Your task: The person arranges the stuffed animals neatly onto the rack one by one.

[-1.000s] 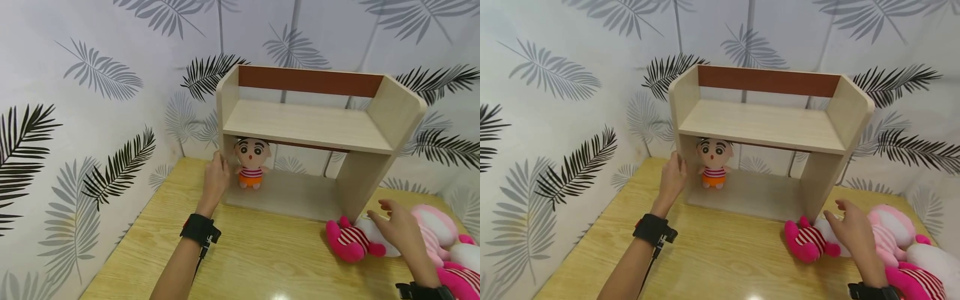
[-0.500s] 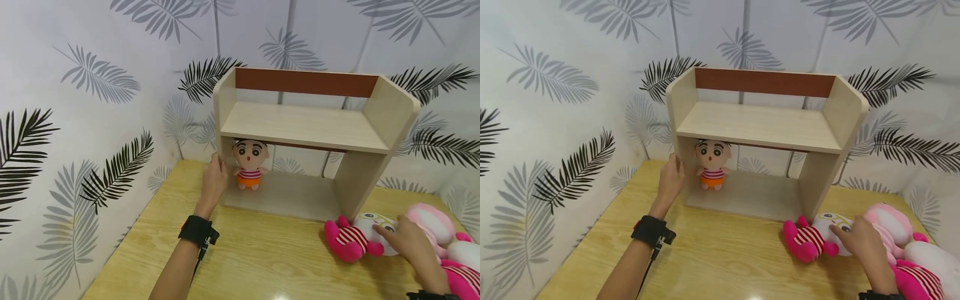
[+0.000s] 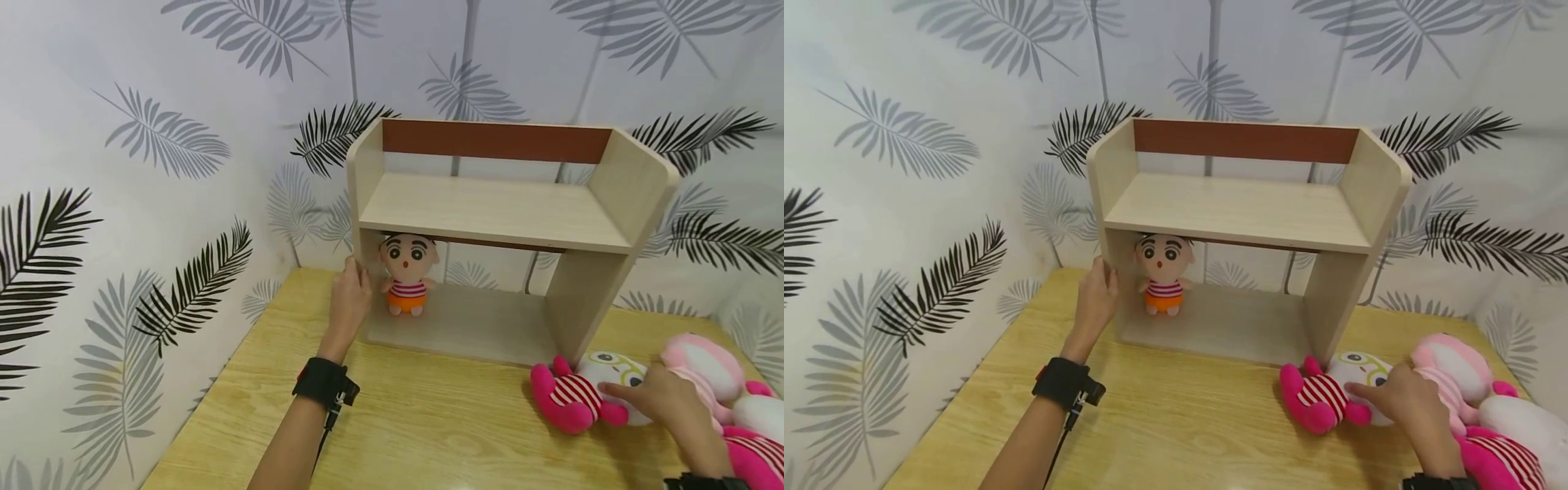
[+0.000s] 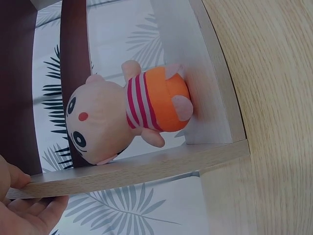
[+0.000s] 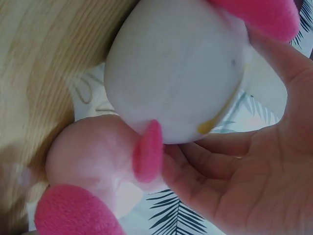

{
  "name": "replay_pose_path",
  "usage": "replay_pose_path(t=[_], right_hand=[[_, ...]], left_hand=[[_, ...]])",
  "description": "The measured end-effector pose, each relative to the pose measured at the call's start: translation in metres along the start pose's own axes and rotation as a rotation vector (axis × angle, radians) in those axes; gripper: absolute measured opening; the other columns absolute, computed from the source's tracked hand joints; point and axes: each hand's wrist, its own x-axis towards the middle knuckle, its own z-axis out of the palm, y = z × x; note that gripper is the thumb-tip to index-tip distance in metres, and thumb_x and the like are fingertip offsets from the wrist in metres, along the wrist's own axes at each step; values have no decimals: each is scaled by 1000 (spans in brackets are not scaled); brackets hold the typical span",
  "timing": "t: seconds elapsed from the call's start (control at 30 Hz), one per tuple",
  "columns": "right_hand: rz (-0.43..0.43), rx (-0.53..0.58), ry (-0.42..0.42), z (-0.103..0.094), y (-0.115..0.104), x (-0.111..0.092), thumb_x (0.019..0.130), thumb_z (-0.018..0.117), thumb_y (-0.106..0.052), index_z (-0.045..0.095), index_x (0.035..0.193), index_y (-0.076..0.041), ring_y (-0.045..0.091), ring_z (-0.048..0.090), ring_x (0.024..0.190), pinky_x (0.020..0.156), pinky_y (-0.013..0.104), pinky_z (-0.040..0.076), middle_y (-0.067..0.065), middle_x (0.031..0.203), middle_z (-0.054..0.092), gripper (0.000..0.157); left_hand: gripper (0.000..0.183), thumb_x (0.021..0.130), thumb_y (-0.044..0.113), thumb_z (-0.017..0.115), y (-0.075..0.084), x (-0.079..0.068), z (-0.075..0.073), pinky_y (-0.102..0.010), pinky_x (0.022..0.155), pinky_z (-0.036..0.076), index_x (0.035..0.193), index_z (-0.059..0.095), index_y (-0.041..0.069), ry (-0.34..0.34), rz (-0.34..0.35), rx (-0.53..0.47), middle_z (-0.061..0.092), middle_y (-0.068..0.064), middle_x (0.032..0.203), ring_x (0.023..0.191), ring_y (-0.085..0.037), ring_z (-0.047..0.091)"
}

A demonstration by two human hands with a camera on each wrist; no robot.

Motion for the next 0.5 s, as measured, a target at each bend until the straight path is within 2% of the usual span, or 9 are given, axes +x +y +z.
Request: replay_pose_path(t=[0.27, 0.43, 0.5], right_hand=[[-38, 83, 93, 4, -3, -3, 67, 71, -54, 45, 81, 11, 28, 45, 60, 51, 41, 40, 16, 66, 47, 72], [-35, 108, 135, 6, -6, -8, 66, 73, -53, 43, 94, 18, 37, 42, 73, 54, 43, 40, 27, 76, 46, 82], [-43, 114, 168, 7, -7, -11, 65, 74, -52, 43, 95, 18, 38, 39, 76, 53, 43, 40, 28, 77, 45, 82]], left_hand=[[10, 93, 9, 47, 1, -1, 1, -45, 52, 46, 93, 45, -1, -10, -16, -14, 57, -19, 73, 64, -30, 56], [10, 93, 9, 47, 1, -1, 1, -46, 52, 47, 94, 45, -1, -22, -35, -4, 58, -19, 74, 66, -31, 56], [10, 93, 9, 47, 2, -1, 1, -46, 53, 47, 95, 45, -1, -24, -36, -2, 58, -20, 75, 67, -32, 57]])
